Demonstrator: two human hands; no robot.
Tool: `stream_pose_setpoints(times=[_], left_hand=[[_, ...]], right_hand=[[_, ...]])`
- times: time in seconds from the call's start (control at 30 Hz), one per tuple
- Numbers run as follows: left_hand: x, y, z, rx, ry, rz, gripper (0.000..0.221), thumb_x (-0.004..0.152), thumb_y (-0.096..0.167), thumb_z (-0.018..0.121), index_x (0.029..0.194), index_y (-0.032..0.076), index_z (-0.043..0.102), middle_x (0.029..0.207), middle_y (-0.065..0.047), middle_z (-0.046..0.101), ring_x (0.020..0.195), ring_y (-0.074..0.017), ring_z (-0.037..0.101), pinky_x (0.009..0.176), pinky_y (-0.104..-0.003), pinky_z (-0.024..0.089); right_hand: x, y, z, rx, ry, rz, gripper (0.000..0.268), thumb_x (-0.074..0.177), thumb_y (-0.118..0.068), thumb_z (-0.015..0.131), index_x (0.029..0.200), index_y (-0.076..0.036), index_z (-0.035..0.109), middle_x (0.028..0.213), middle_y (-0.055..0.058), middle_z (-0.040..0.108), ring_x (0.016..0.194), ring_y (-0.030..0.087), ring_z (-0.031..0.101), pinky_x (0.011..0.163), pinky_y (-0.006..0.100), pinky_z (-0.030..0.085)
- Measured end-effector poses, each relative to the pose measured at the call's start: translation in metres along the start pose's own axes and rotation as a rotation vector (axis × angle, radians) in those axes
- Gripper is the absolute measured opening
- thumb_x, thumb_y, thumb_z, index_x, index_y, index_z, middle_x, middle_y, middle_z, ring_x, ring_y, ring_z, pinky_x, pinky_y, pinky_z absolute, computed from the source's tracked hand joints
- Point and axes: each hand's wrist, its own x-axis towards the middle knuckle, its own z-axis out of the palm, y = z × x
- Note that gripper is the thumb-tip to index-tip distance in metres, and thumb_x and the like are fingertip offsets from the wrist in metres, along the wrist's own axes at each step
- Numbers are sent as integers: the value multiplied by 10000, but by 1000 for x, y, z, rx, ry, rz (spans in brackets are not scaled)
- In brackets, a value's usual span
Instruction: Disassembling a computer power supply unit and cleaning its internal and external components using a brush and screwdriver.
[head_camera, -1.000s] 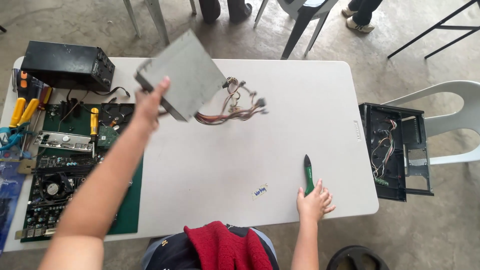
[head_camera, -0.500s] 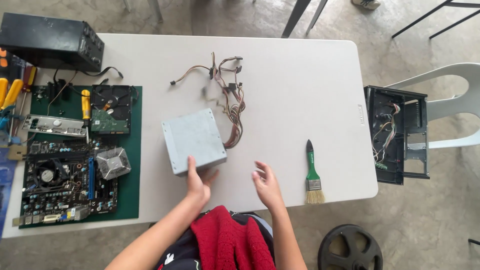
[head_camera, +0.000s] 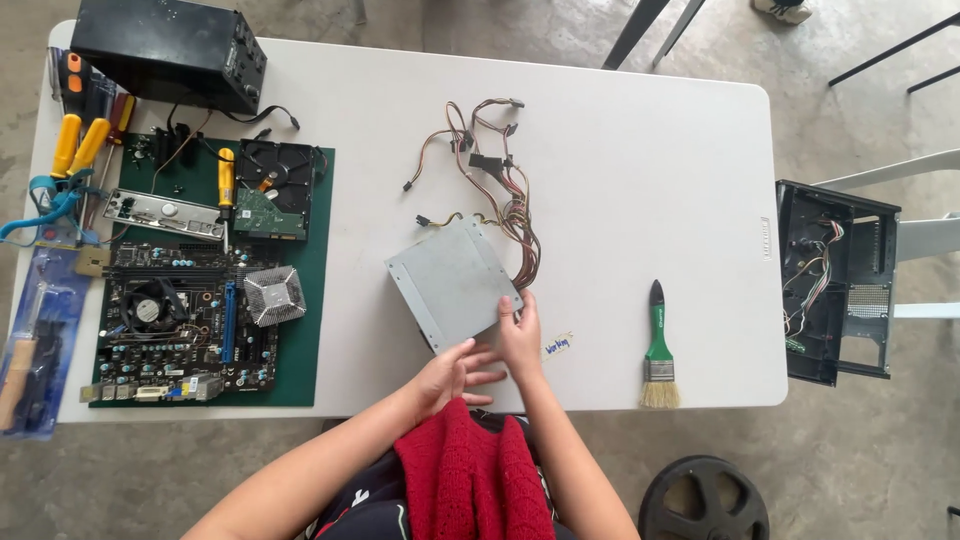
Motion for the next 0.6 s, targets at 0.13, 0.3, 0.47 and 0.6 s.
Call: stream_pose_setpoints(times=[0.13, 0.3, 0.47, 0.6], left_hand=[[-53, 47, 22, 446, -95, -4, 519, 1092, 510, 470, 1399, 115, 610, 1469, -163, 685, 1293, -351, 700, 1011, -547, 556], [-66, 93, -11, 1328, 487, 665, 400, 965, 410, 708, 1335, 299, 606, 1320, 41, 657, 1162, -239, 704, 966, -368, 576], [-60, 105, 16, 1569, 558, 514, 1019, 935, 480, 748, 1695, 153, 151, 1704, -276, 123, 1554, -516, 247, 1231, -658, 338], [-15, 76, -2, 1061, 654, 666, 724, 1057, 494, 549, 1652, 191, 268, 1670, -183, 274, 1586, -425, 271, 1282, -586, 279]], right_hand=[[24, 9, -35, 7, -115, -78, 551, 1116, -342, 594, 1542, -18, 462, 1580, 288, 486, 1467, 529, 427, 1185, 677, 381], [57, -31, -78, -164, -416, -67, 656, 1001, -352, 778, 1519, -9, 568, 1519, 276, 581, 1438, 448, 515, 1174, 571, 446], [85, -63, -127, -478, -148, -312, 463, 1018, -280, 742, 1446, -120, 669, 1413, 178, 683, 1407, 377, 564, 1207, 511, 449], [114, -9, -191, -1219, 272, 132, 867, 909, -570, 768, 1594, -129, 473, 1479, 166, 532, 1355, 404, 525, 1065, 614, 516]])
